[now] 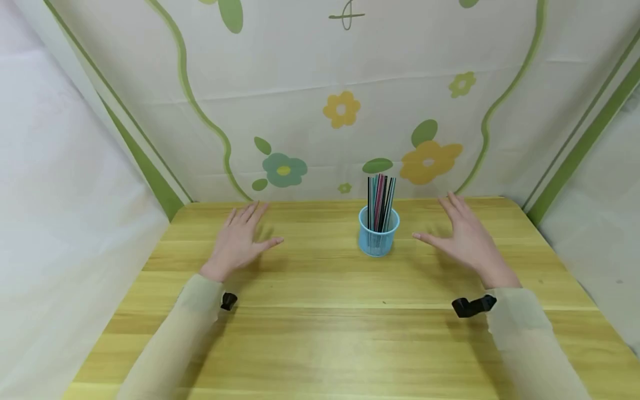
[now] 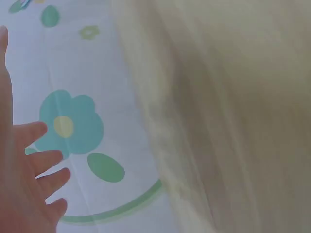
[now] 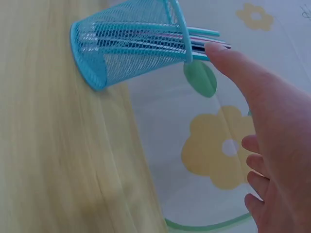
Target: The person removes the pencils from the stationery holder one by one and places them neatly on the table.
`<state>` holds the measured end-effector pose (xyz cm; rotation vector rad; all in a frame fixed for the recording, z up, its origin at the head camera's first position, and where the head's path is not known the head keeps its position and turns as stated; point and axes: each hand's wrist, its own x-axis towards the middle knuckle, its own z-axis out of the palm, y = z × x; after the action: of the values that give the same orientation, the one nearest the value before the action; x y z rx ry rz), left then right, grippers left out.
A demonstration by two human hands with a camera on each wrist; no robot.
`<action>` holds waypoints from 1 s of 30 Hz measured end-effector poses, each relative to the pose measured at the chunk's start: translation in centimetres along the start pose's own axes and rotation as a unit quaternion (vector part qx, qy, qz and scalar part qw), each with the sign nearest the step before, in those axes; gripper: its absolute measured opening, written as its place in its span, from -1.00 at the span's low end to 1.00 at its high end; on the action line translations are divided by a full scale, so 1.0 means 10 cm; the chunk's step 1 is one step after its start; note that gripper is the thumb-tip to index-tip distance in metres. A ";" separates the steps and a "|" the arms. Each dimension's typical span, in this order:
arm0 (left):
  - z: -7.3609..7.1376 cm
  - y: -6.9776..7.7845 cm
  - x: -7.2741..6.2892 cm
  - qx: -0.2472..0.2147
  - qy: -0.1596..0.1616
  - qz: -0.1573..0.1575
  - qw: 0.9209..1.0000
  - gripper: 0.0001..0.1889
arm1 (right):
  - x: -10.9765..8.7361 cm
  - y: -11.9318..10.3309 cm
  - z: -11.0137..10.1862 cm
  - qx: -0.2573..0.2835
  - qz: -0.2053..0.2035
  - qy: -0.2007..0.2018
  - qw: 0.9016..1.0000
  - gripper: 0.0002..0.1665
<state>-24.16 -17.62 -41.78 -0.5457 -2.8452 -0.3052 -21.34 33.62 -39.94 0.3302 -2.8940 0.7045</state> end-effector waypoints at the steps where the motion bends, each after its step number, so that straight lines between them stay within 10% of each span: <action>1: -0.01 0.01 0.01 -0.027 0.001 -0.009 1.000 0.10 | 0.01 -0.02 0.00 0.014 0.001 0.002 1.000 0.29; 6: -0.03 0.05 0.03 -0.193 0.003 -0.065 0.979 0.00 | 0.02 -0.12 0.01 0.085 0.016 0.007 0.996 0.22; 16: 0.03 0.22 0.08 -0.462 0.065 -0.095 0.879 -0.24 | 0.13 -0.37 0.14 0.195 0.042 -0.006 0.980 0.16; 25: 0.07 0.41 0.15 -0.538 0.058 -0.089 0.836 -0.37 | 0.28 -0.51 0.45 0.239 0.036 -0.005 0.970 0.19; 30: 0.08 0.47 0.15 -0.546 0.047 -0.091 0.832 -0.39 | 0.36 -0.56 0.58 0.256 0.046 -0.002 0.965 0.23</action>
<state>-23.80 -12.61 -41.44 -0.3810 -2.3495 -1.9593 -23.91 25.40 -41.91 0.2490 -2.6990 1.4699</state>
